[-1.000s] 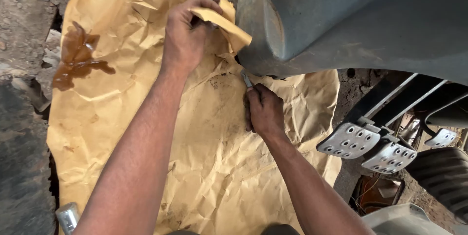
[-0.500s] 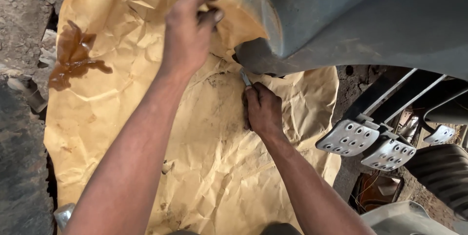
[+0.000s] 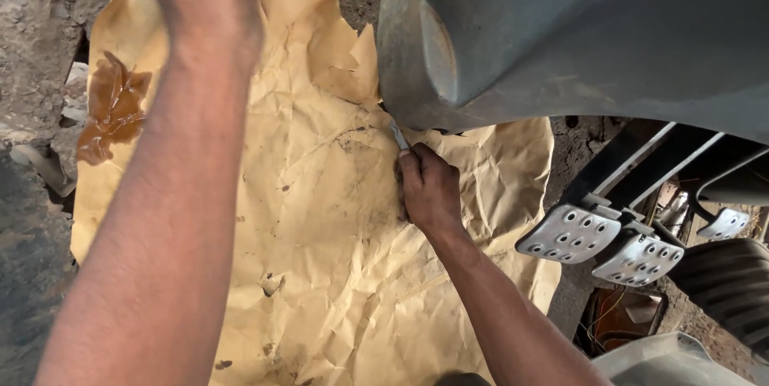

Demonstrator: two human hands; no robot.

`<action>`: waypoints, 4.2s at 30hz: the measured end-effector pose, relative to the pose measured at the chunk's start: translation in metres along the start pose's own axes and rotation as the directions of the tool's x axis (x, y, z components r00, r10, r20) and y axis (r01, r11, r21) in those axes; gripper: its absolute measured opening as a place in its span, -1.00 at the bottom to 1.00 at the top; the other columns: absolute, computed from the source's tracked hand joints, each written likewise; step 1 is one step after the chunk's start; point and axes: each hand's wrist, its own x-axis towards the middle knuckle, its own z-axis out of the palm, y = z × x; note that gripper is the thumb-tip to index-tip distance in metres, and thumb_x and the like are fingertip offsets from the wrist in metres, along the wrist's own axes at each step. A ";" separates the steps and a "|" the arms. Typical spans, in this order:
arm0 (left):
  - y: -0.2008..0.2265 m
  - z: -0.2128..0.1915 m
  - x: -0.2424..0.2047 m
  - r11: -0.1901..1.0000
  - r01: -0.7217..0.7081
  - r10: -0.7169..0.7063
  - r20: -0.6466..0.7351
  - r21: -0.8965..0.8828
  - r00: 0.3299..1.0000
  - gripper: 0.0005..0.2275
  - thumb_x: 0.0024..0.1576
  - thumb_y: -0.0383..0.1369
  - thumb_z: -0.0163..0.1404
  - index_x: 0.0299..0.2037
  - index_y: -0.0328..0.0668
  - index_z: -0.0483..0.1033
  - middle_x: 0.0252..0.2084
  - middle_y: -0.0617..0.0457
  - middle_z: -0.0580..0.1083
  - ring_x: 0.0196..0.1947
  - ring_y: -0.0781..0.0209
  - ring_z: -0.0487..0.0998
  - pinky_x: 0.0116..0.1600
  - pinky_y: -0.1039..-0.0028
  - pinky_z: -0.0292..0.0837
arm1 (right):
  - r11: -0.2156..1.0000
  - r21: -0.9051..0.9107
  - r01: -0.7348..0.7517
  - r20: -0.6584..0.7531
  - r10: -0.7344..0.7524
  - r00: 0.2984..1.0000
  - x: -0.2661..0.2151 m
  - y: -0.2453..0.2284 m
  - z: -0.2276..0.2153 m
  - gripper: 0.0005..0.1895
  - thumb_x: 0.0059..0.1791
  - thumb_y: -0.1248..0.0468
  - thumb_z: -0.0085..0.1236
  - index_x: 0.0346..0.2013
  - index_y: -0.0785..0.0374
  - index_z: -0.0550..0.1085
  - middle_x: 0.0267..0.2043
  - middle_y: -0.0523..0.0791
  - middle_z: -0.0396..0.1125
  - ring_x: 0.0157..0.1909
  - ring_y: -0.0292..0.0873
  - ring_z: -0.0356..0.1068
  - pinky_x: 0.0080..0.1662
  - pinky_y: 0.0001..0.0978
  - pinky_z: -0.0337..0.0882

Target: Marking and cutting a paper template for a vehicle repair part.

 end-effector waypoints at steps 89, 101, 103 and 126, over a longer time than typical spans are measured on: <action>0.038 0.005 -0.132 0.834 -0.111 -0.176 0.452 0.540 0.875 -0.15 -0.01 0.51 -0.55 0.50 0.51 -0.26 0.61 0.12 -0.35 0.55 -0.11 -0.61 0.35 -0.48 -0.80 | 0.508 -0.656 0.558 -0.037 -0.760 0.649 -0.008 0.108 -0.037 -0.82 0.13 0.22 -0.10 -0.23 0.27 0.39 0.54 0.23 -0.04 0.60 0.19 -0.10 0.48 0.35 -0.30; 0.065 -0.011 -0.150 0.838 -0.110 -0.169 0.446 0.534 0.879 -0.19 0.13 0.41 -0.54 0.56 0.30 -0.21 0.64 0.00 -0.29 0.58 -0.15 -0.54 0.42 -0.43 -0.72 | 0.576 -0.685 0.446 -0.148 -0.710 0.689 0.011 0.129 -0.050 -0.57 0.16 0.08 -0.24 -0.03 0.38 0.45 0.59 0.08 -0.04 0.63 0.17 -0.15 0.49 0.35 -0.26; 0.092 -0.021 -0.166 0.851 -0.084 -0.173 0.427 0.519 0.887 -0.25 0.22 0.32 -0.54 0.59 0.26 -0.20 0.66 -0.02 -0.27 0.60 -0.17 -0.47 0.47 -0.42 -0.67 | 0.552 -0.724 0.413 -0.140 -0.704 0.696 0.016 0.128 -0.056 -0.59 0.16 0.12 -0.24 -0.03 0.40 0.45 0.60 0.08 -0.04 0.62 0.19 -0.16 0.46 0.38 -0.28; 0.006 -0.065 -0.150 0.790 0.087 -0.352 0.332 0.607 0.875 -0.13 0.10 0.46 -0.55 0.58 0.27 -0.19 0.62 -0.23 -0.30 0.55 -0.27 -0.57 0.40 -0.42 -0.77 | 0.582 -0.706 0.403 -0.166 -0.689 0.705 0.014 0.129 -0.049 -0.57 0.19 0.07 -0.31 -0.08 0.35 0.43 0.58 0.09 -0.02 0.62 0.19 -0.13 0.47 0.38 -0.27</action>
